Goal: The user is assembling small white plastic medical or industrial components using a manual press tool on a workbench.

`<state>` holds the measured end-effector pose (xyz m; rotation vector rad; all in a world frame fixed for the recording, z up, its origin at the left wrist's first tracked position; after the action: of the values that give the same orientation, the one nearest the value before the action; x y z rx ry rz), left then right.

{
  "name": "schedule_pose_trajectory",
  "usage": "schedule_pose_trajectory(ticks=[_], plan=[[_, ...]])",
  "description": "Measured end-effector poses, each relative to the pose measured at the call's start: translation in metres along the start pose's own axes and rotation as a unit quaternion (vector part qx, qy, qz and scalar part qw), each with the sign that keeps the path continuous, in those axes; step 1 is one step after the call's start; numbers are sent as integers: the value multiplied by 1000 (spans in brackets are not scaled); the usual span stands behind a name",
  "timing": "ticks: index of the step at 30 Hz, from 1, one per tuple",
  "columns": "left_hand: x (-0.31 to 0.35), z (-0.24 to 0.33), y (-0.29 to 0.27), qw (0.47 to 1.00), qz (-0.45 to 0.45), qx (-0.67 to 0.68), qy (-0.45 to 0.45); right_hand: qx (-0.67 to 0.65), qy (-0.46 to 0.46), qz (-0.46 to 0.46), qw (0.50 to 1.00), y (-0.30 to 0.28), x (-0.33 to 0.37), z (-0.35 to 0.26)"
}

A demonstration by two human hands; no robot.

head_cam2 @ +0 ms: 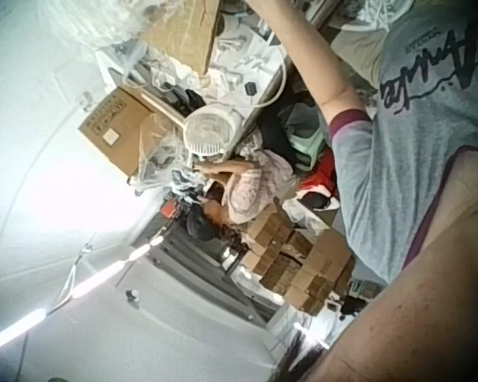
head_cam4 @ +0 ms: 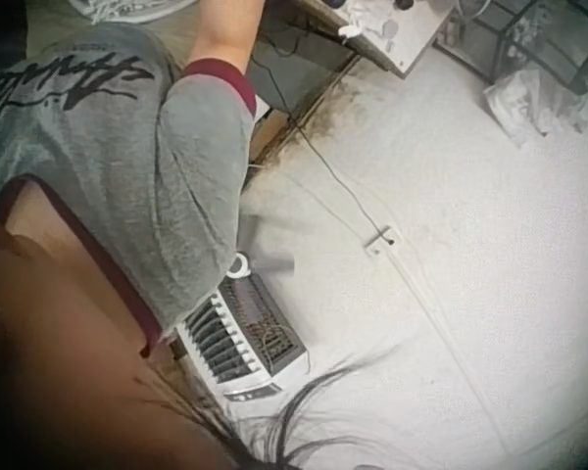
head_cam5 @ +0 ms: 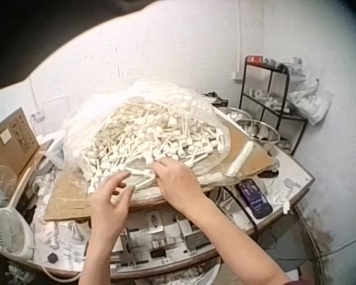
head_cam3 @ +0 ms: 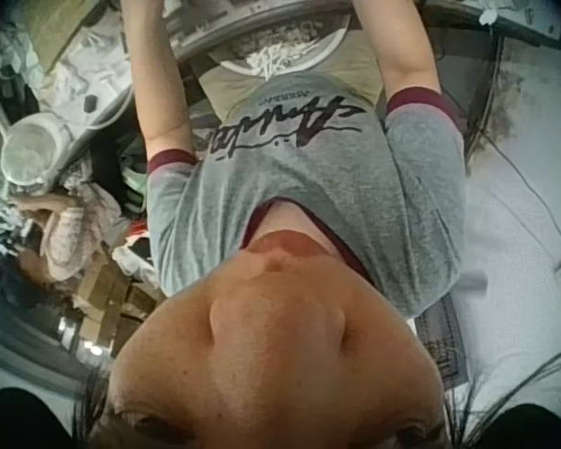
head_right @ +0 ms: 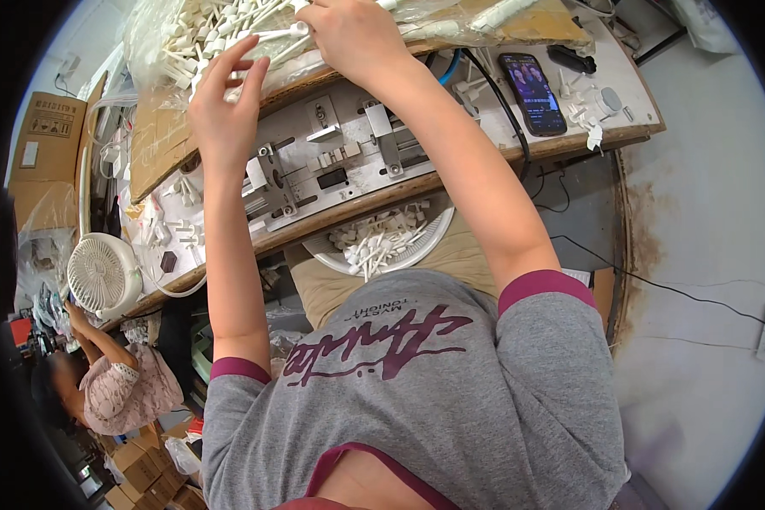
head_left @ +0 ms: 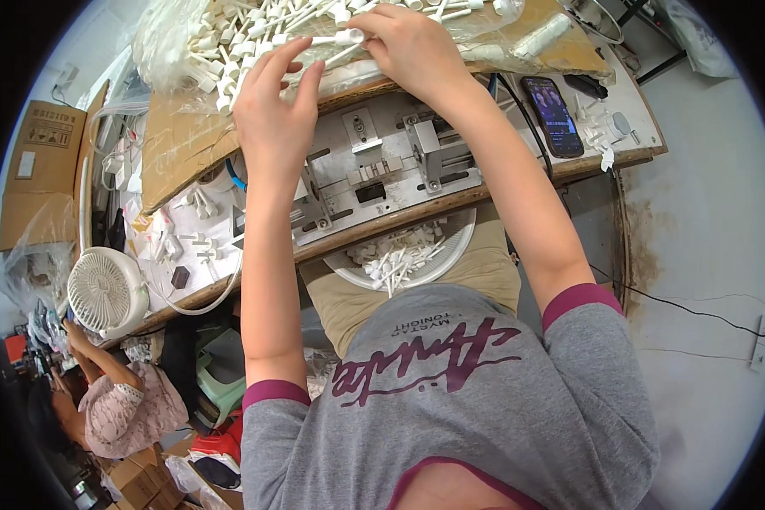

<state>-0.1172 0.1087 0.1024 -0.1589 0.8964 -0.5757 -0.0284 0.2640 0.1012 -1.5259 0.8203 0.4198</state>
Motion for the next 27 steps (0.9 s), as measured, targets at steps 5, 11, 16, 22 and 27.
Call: schedule_pose_trajectory(ticks=[5,11,16,22,27], plan=[[-22,-40,34,993,-114,-5,-27,-130,16,54,990,-25,40,-29],[-37,-17,45,983,-142,-99,-61,-183,32,-18,982,-56,110,-58],[-34,-8,34,984,-135,-52,-106,-139,12,-87,986,-47,156,-67],[-30,-11,26,991,-113,-31,-65,30,-108,-137,984,-21,164,-87],[-32,-9,19,992,-104,-73,10,90,-129,-166,973,-14,148,-96]])
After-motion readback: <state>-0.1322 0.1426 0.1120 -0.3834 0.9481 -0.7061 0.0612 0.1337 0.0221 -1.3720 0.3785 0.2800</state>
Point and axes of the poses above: each hand's wrist, its own x-axis away from the middle knuckle, its own y-axis out of the palm, z = x × y, the point moved 3 cm from there along -x, towards the middle knuckle, and after that the axes turned 13 degrees about x, right-handed, at the moved point
